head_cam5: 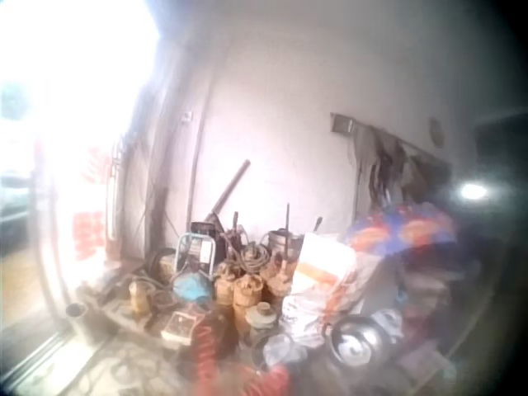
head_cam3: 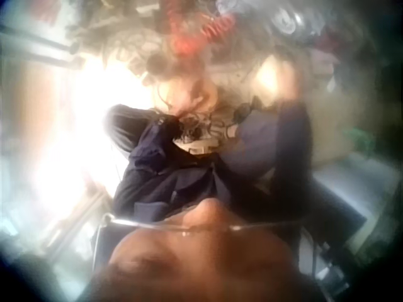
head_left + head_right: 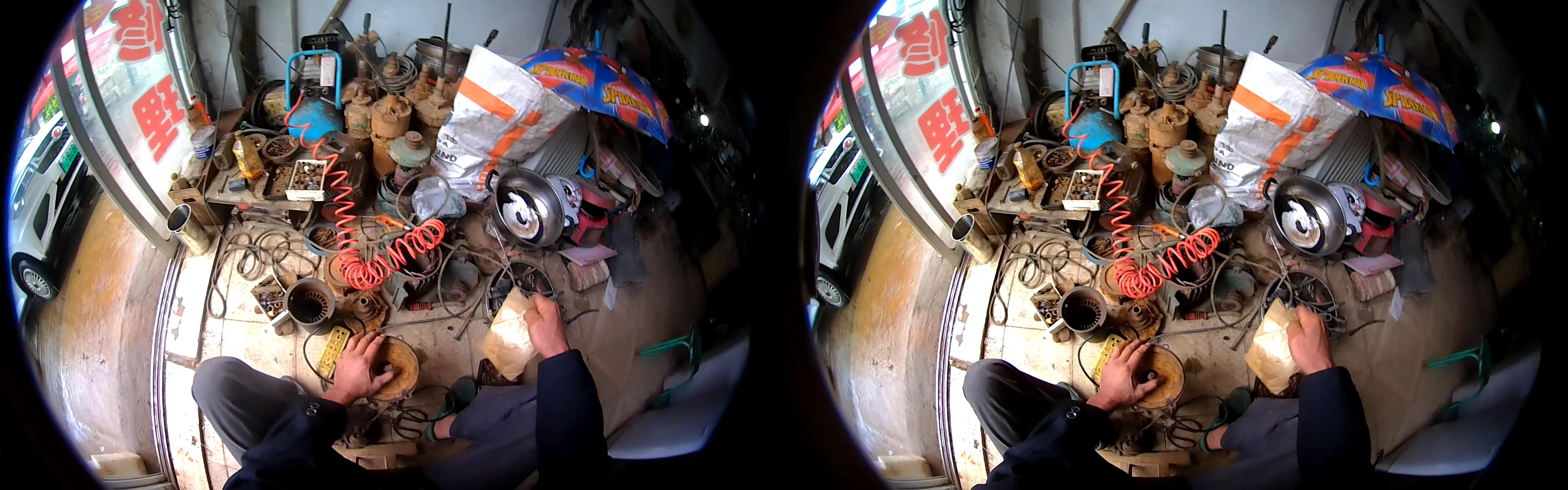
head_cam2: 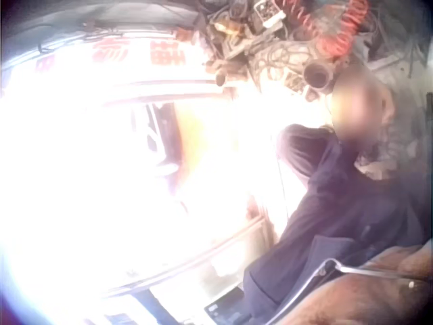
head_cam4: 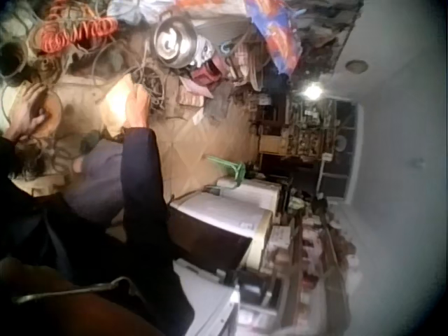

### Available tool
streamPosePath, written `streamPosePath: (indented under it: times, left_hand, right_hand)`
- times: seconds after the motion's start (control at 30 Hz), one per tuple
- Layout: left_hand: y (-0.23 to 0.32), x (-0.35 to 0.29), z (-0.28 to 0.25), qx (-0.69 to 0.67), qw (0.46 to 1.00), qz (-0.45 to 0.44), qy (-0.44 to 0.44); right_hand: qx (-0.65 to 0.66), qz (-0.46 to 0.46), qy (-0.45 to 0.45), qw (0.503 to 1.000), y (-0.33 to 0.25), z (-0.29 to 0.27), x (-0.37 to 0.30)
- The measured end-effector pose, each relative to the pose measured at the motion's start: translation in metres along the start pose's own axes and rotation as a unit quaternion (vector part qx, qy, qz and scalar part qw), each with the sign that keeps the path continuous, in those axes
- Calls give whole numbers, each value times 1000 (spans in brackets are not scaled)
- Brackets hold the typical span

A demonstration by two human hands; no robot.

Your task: The person sits on the floor in a cluttered workshop and works on a cylindrical mechanical part. They use a hammer to tap the part, then use a screwdriver to manipulate a component inside the part's opening.

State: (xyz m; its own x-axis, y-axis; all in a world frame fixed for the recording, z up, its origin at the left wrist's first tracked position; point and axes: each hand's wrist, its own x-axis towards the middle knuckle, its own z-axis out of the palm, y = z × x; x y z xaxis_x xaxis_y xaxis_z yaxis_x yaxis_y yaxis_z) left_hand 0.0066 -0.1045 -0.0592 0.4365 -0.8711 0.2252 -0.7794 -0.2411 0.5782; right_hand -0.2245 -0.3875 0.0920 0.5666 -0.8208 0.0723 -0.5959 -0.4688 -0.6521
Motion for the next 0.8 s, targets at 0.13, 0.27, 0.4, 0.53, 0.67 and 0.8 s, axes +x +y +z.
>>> streamPosePath:
  times: [0.13,0.27,0.4,0.53,0.67,0.8]
  left_hand:
    - [2,5,2,8,1000,-4,-17]
    - [-1,3,3,2,1000,-11,9]
    - [6,9,6,2,1000,-14,-2]
    - [6,9,5,8,1000,-16,-7]
    - [6,10,7,4,1000,-15,-13]
    - [8,11,7,13,999,-27,-16]
  right_hand:
    - [164,26,-14,986,15,-10,13]
    - [170,-13,-46,984,31,-4,21]
    - [-53,2,-59,997,51,-22,15]
    - [-113,96,-116,982,53,-36,14]
    - [-135,80,-155,975,88,-30,14]
    - [-141,100,-214,961,107,-26,20]
